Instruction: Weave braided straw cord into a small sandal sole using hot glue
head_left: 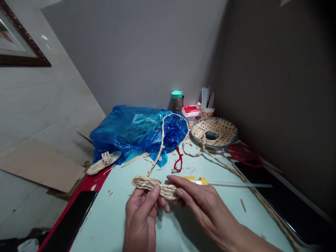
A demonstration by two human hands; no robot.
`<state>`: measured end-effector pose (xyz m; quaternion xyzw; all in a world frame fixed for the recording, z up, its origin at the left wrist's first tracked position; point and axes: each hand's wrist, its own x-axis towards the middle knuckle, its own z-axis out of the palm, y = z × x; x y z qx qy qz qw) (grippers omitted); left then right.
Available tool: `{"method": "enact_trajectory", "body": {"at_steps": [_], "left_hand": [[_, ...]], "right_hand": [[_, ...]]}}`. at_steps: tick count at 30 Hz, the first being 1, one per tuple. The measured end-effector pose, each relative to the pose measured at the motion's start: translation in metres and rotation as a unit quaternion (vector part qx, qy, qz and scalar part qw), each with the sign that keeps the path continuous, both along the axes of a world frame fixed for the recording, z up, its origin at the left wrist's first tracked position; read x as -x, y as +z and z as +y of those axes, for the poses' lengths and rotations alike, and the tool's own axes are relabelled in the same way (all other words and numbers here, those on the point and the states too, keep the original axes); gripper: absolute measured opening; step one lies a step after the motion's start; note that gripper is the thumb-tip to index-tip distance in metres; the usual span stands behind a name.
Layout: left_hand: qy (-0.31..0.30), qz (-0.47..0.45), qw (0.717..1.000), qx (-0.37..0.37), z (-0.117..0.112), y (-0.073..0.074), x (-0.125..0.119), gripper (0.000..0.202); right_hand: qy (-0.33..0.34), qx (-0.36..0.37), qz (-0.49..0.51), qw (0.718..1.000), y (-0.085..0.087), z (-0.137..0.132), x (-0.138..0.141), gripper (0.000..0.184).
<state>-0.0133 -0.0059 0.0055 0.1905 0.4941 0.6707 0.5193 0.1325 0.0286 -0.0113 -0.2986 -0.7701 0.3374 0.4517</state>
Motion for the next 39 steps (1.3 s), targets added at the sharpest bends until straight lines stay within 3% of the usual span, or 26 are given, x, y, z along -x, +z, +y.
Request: {"method": "enact_trajectory", "body": {"at_steps": [5, 10, 16, 21, 26, 39], "left_hand": [[-0.012, -0.035, 0.999, -0.005, 0.002, -0.003, 0.002, 0.032], [-0.068, -0.064, 0.995, -0.020, 0.002, -0.005, 0.002, 0.035], [-0.008, -0.067, 0.997, -0.048, 0.003, -0.007, 0.007, 0.026], [-0.017, -0.048, 0.998, -0.023, 0.000, -0.011, 0.007, 0.026], [-0.021, -0.016, 1.000, 0.008, -0.002, -0.005, 0.005, 0.031], [-0.019, 0.021, 0.998, 0.063, -0.003, -0.006, 0.002, 0.034]], "right_hand": [[0.001, -0.082, -0.002, 0.997, -0.003, -0.001, 0.002, 0.032], [-0.028, -0.085, -0.008, 0.996, -0.006, 0.002, -0.001, 0.030], [-0.032, -0.113, -0.028, 0.993, -0.005, 0.004, -0.001, 0.030], [-0.004, -0.132, -0.037, 0.990, -0.004, 0.003, 0.003, 0.035], [0.011, -0.157, -0.055, 0.986, -0.001, 0.004, -0.001, 0.026], [-0.058, -0.241, -0.083, 0.965, -0.003, 0.003, 0.001, 0.020]]}}
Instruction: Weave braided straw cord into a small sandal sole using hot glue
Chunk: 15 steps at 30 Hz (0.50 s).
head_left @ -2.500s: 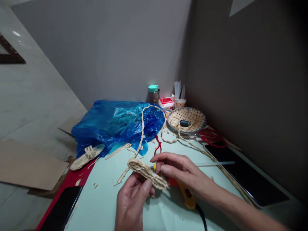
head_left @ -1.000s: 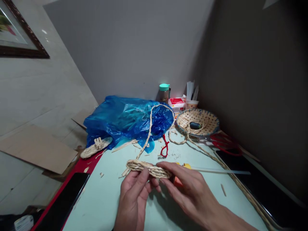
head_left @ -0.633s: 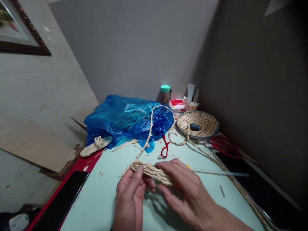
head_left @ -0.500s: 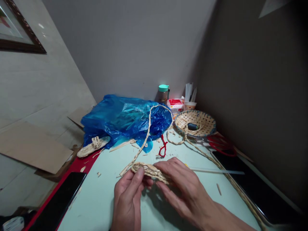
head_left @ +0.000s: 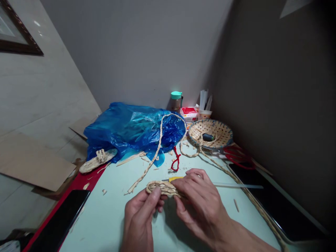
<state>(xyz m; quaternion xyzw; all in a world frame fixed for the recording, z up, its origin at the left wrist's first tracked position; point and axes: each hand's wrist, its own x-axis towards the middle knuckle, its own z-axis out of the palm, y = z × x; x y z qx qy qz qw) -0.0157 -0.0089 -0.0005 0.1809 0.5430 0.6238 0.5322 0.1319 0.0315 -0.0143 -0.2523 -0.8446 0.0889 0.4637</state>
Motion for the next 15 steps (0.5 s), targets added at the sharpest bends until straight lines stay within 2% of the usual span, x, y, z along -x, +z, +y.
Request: {"method": "enact_trajectory", "body": {"at_steps": [5, 15], "left_hand": [[-0.006, 0.029, 1.000, -0.005, -0.0016, -0.0022, 0.0011, 0.029], [-0.012, 0.058, 0.998, 0.003, -0.0027, -0.0018, 0.0013, 0.031]], "right_hand": [[0.002, 0.003, -0.020, 1.000, 0.0010, 0.0005, -0.0026, 0.025], [0.015, -0.010, -0.051, 0.999, 0.0024, 0.0017, -0.0056, 0.015]]}}
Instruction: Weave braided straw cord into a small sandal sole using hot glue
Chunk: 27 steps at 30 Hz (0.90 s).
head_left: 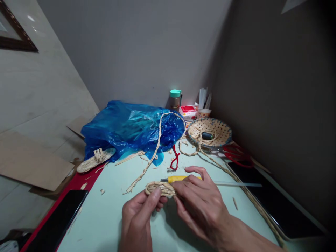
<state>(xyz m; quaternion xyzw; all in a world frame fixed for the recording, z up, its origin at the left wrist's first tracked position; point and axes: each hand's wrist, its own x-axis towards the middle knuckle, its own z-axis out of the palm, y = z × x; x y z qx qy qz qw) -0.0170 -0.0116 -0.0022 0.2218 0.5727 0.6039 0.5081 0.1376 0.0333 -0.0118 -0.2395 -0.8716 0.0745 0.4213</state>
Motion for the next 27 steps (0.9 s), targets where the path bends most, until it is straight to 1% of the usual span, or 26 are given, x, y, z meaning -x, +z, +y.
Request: {"method": "enact_trajectory", "body": {"at_steps": [3, 10, 13, 16, 18, 19, 21, 22, 23, 25, 27], "left_hand": [[-0.003, 0.002, 1.000, 0.006, 0.000, 0.000, 0.000, 0.028], [0.001, -0.003, 1.000, -0.002, 0.000, -0.008, 0.000, 0.030], [0.009, -0.014, 1.000, -0.003, 0.001, -0.006, 0.000, 0.030], [0.014, -0.039, 0.999, -0.015, 0.003, -0.004, 0.002, 0.032], [0.015, -0.057, 0.998, -0.022, 0.004, -0.003, 0.003, 0.033], [0.017, -0.068, 0.997, -0.026, 0.005, -0.002, 0.004, 0.033], [0.028, -0.089, 0.995, -0.038, 0.006, -0.001, 0.006, 0.031], [0.036, -0.099, 0.993, -0.046, 0.007, 0.000, 0.006, 0.030], [0.046, -0.109, 0.991, -0.055, 0.007, 0.001, 0.007, 0.028], [0.067, -0.119, 0.988, -0.073, 0.008, 0.002, 0.007, 0.026], [0.083, -0.116, 0.986, -0.087, 0.009, 0.002, 0.007, 0.024]], "right_hand": [[0.005, 0.004, -0.001, 1.000, 0.000, 0.000, -0.001, 0.015], [0.017, 0.008, 0.013, 1.000, 0.002, 0.000, 0.000, 0.014], [0.009, 0.010, 0.020, 1.000, 0.000, 0.000, 0.001, 0.015], [-0.001, 0.029, 0.026, 0.999, -0.001, 0.001, 0.002, 0.018], [-0.002, 0.048, 0.032, 0.998, -0.002, 0.002, 0.002, 0.027], [-0.002, 0.060, 0.036, 0.998, -0.002, 0.003, 0.002, 0.037], [-0.004, 0.094, 0.045, 0.995, -0.002, 0.004, 0.001, 0.064], [-0.008, 0.116, 0.051, 0.992, -0.003, 0.005, 0.001, 0.074], [-0.011, 0.141, 0.056, 0.988, -0.003, 0.006, 0.000, 0.081], [-0.011, 0.188, 0.069, 0.980, -0.004, 0.007, -0.002, 0.082], [0.000, 0.225, 0.082, 0.971, -0.004, 0.009, -0.003, 0.077]]}}
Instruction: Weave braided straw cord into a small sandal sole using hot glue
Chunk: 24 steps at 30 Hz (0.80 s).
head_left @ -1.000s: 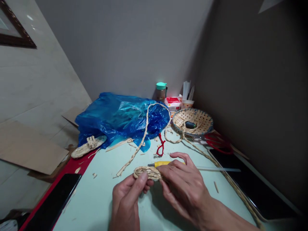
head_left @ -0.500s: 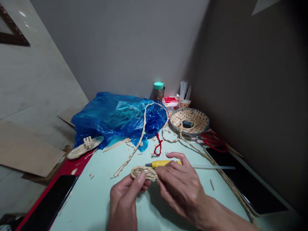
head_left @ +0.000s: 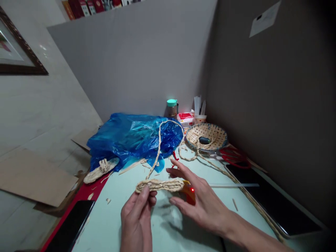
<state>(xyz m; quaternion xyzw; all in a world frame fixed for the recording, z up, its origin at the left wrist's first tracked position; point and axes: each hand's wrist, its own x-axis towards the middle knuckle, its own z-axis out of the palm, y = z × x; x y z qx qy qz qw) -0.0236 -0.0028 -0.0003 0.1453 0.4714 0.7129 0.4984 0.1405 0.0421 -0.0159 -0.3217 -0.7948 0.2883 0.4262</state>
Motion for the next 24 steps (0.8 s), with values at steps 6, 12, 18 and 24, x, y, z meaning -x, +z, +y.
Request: {"method": "enact_trajectory", "body": {"at_steps": [6, 12, 18, 24], "left_hand": [[-0.032, 0.042, 0.998, -0.015, 0.002, -0.007, -0.003, 0.027], [0.002, 0.218, 0.975, -0.037, -0.004, 0.006, -0.004, 0.054], [-0.012, 0.582, 0.791, -0.189, -0.017, 0.008, 0.003, 0.033], [0.042, 0.589, 0.777, -0.217, -0.016, -0.001, 0.000, 0.034]], "right_hand": [[0.023, 0.039, 0.054, 0.998, 0.007, 0.000, 0.001, 0.026], [0.053, 0.114, 0.103, 0.987, 0.016, -0.001, 0.004, 0.015], [0.111, 0.200, 0.121, 0.966, 0.015, -0.004, 0.003, 0.025], [0.090, 0.201, 0.091, 0.971, 0.016, -0.006, 0.001, 0.027]]}}
